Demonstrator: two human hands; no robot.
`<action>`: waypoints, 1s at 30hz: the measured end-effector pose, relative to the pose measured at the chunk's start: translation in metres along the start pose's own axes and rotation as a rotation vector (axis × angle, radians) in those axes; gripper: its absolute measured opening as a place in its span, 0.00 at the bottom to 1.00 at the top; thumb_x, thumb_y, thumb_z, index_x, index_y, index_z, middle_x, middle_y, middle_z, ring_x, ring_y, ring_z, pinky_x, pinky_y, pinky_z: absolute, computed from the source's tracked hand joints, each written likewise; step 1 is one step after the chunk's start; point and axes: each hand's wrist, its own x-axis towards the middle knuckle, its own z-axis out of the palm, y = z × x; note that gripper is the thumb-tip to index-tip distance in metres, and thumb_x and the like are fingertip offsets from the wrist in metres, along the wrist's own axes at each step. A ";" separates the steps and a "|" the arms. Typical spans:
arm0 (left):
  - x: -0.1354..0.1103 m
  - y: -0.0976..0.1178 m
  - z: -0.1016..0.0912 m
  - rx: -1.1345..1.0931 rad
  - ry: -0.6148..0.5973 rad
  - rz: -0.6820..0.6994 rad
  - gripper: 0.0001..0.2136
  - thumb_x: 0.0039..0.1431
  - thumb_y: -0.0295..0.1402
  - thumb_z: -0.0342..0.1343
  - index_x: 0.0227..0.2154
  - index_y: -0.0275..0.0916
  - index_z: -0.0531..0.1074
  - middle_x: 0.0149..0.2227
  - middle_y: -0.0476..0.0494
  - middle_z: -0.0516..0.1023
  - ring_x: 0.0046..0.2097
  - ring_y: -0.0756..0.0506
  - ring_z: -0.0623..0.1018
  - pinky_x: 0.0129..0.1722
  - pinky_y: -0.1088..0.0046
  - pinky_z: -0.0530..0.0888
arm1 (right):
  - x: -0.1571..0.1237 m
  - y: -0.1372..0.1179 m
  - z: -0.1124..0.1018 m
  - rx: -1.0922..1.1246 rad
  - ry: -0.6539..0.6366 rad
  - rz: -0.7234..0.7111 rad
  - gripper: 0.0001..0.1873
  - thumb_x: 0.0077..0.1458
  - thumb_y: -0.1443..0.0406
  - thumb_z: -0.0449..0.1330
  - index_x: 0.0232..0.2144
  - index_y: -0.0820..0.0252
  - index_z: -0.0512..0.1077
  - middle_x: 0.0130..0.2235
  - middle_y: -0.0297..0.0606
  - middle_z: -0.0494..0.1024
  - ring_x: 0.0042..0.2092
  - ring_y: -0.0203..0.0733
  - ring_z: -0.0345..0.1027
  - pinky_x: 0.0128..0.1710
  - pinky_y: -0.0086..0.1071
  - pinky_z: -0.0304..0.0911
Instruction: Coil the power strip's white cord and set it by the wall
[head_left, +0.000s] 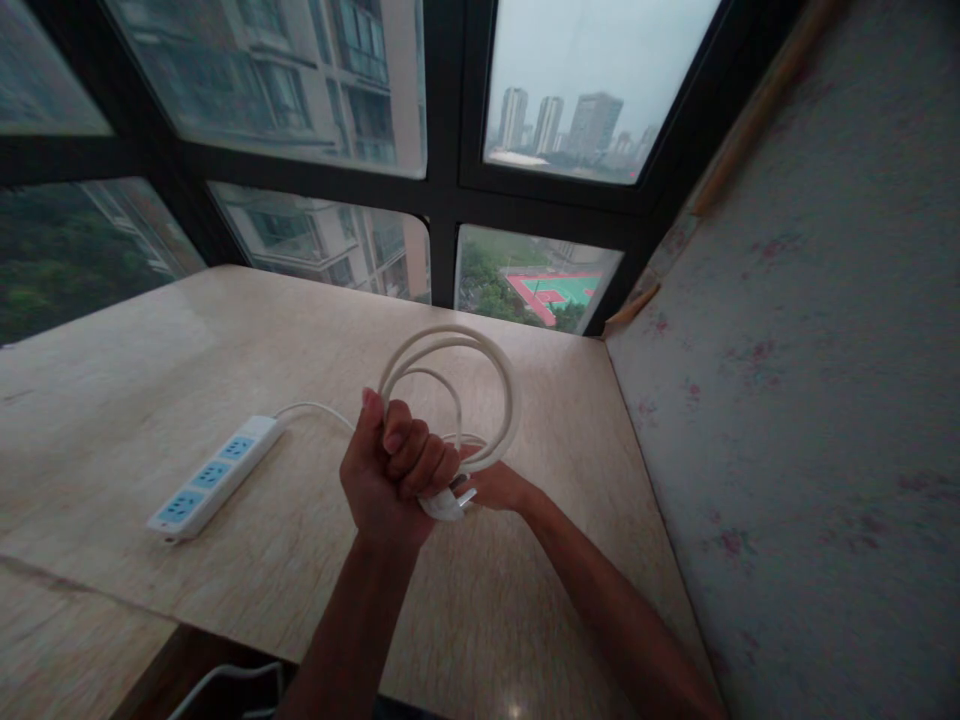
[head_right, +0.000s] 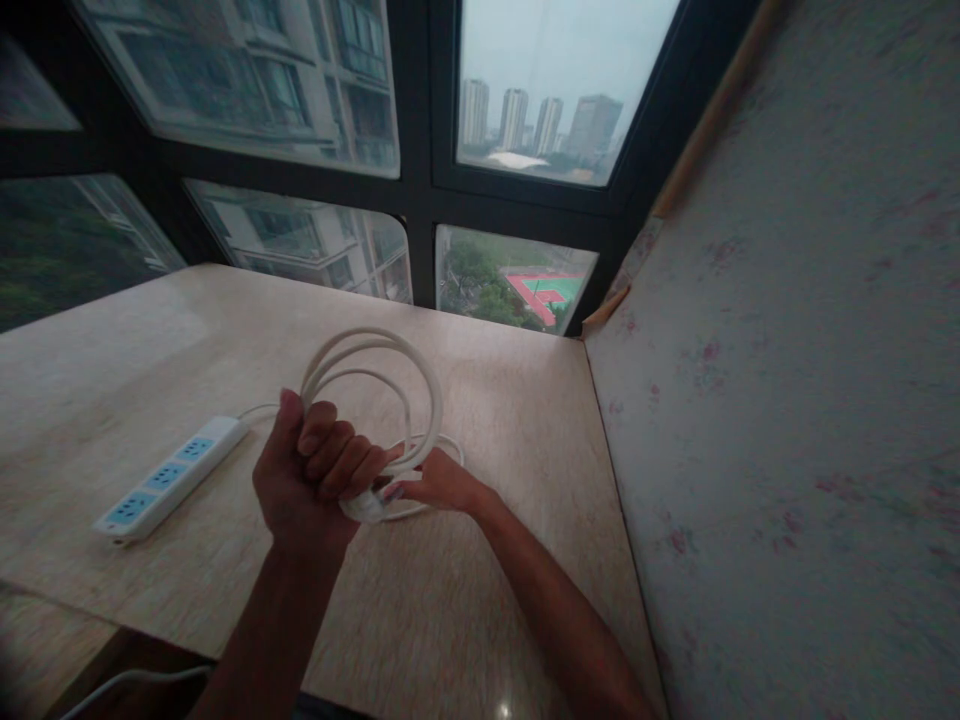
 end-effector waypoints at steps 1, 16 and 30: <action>-0.001 0.001 -0.001 0.001 0.000 0.000 0.25 0.68 0.43 0.40 0.15 0.40 0.50 0.12 0.58 0.38 0.13 0.55 0.39 0.11 0.79 0.50 | 0.000 0.001 0.000 -0.003 0.018 0.018 0.06 0.47 0.64 0.65 0.32 0.56 0.77 0.36 0.36 0.78 0.40 0.43 0.71 0.45 0.38 0.65; -0.007 0.005 -0.031 0.013 0.053 0.088 0.25 0.67 0.43 0.42 0.15 0.39 0.54 0.13 0.58 0.39 0.13 0.55 0.42 0.12 0.79 0.51 | -0.010 -0.027 -0.024 0.394 0.215 -0.002 0.19 0.50 0.53 0.66 0.36 0.61 0.72 0.35 0.37 0.77 0.30 0.36 0.72 0.31 0.34 0.73; 0.024 -0.024 -0.024 -0.006 0.321 0.356 0.24 0.60 0.45 0.47 0.14 0.39 0.50 0.09 0.58 0.47 0.11 0.56 0.49 0.14 0.79 0.53 | 0.004 -0.036 0.024 0.942 0.637 -0.028 0.11 0.50 0.58 0.67 0.34 0.55 0.75 0.36 0.33 0.76 0.35 0.34 0.70 0.37 0.29 0.69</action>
